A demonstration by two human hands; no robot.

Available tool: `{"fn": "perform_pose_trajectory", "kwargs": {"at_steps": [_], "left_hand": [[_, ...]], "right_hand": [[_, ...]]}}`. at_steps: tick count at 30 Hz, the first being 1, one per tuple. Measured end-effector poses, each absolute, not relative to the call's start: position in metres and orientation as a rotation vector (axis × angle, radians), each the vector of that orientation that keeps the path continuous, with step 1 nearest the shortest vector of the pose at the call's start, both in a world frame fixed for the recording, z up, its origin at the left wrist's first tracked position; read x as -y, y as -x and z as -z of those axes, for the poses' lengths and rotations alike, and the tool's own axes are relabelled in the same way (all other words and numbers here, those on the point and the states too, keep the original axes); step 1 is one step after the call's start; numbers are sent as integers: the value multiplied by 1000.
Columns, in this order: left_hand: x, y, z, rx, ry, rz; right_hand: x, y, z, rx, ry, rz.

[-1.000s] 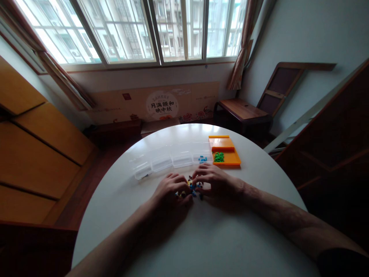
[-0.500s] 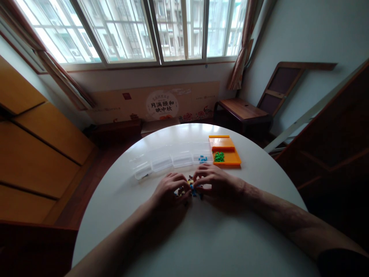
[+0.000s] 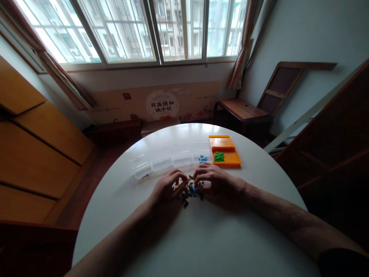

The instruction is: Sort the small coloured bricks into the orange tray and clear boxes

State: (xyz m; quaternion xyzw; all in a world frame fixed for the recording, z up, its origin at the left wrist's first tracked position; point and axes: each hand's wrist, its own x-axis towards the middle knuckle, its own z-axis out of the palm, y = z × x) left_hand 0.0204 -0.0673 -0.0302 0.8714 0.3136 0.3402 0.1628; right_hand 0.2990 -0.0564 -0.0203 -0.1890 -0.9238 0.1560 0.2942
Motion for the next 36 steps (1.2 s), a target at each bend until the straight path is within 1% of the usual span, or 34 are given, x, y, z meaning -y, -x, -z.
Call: {"fn": "perform_pose_trajectory", "kwargs": {"at_steps": [8,20,24,30,36], "left_hand": [[66,-18,34,-947,-2461,-954],[68,-19,30,-987,-2465,-916],[69,-19,28,-998,-2459,-918],[68,-18,27,-1029,-2415,-938],[67,-17,28,-1026,-2385,-935]], "right_hand": [[58,-299,18,2451,510,-443],[51,-298,27,2487,402,-258],[49,-296,35,2429,416,-255],[42,-299,44,2168,659,-246],[28,-305,51,1940,935,-112]]}}
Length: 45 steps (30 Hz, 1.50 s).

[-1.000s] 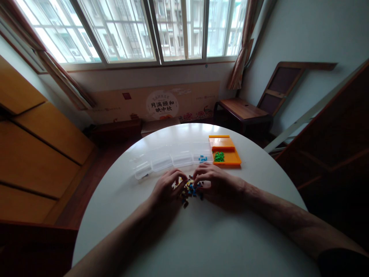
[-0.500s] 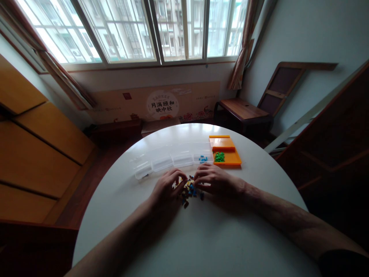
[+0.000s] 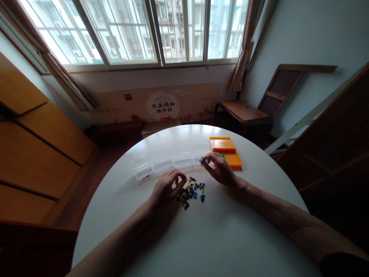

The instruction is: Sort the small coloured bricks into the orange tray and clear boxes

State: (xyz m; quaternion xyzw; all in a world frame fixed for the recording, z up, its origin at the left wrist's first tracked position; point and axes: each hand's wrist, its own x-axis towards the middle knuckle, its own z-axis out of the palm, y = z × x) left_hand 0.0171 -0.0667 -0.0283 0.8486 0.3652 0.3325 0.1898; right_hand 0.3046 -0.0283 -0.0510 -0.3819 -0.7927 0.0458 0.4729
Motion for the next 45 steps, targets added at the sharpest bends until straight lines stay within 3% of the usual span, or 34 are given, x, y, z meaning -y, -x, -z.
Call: {"fn": "perform_pose_trajectory", "kwargs": {"at_steps": [7,17,30,45], "left_hand": [[66,-16,27,-1010,-2328,-964],[70,-26,26,-1083,-2076,-999],[74,-32,25,-961,-2072,-983],[64,-11,28,-891,-2643,-881]], "right_hand": [[23,-309,55,1828,1148,-93],[50,-289,34,2230,576,-163],[49,-287,38,2277,471,-66],[22,-315,53,1834,1167,70]]}}
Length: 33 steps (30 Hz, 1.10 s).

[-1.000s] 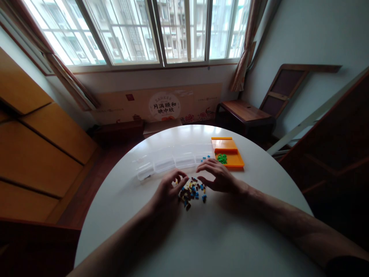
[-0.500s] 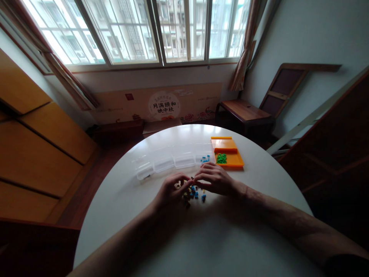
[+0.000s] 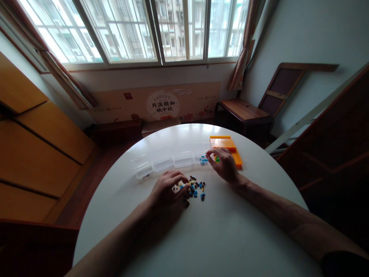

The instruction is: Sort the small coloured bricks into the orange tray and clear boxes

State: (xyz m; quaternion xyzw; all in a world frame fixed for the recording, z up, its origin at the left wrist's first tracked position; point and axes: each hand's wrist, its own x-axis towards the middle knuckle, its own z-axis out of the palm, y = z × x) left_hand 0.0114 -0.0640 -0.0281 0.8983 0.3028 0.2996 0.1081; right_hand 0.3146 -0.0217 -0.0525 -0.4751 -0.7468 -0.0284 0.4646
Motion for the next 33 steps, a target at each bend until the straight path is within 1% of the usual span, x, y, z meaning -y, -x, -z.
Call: {"fn": "perform_pose_trajectory", "kwargs": {"at_steps": [14,17,23,28,33], "left_hand": [[64,-10,30,-887,-2663,-864],[66,-11,27,-883,-2656,-869],[64,-9,28,-844,-2690,-852],[65,-9,24,-810,-2705,-801],[65,-3,10,-737,-2777,-722]], "right_hand": [[22,-315,53,1860,1185,84],[27,-313,48,1944,1079,-12],[46,-310,25,2362,607,-355],[57,-310,10,2463,586,-471],[57,-309,8,2440,594,-539]]}}
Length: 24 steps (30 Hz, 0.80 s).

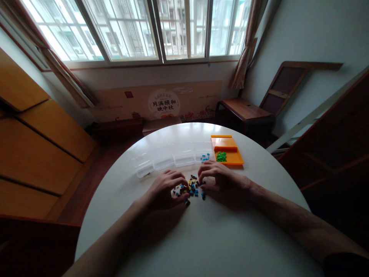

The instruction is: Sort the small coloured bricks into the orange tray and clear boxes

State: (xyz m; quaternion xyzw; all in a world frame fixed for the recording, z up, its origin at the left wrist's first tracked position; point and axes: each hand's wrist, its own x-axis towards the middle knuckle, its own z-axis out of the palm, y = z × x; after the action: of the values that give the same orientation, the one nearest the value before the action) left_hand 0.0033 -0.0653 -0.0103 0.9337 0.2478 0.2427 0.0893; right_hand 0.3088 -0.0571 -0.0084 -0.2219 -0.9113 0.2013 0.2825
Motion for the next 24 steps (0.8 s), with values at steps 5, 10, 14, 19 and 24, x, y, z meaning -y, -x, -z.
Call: {"fn": "perform_pose_trajectory", "kwargs": {"at_steps": [5,10,14,19,24], "left_hand": [[59,9,7,-763,-2793,-702],[53,15,10,-775,-2818,-694],[52,16,8,-732,-2824,-668],[49,18,11,-718,-2806,-611],[48,18,15,-732,-2804,-616]], "right_hand": [[53,-305,18,2412,569,-524],[48,-305,27,2443,540,-385],[44,-304,31,2463,490,-282],[42,-304,34,2479,453,-243],[44,-305,32,2480,436,-243]]}}
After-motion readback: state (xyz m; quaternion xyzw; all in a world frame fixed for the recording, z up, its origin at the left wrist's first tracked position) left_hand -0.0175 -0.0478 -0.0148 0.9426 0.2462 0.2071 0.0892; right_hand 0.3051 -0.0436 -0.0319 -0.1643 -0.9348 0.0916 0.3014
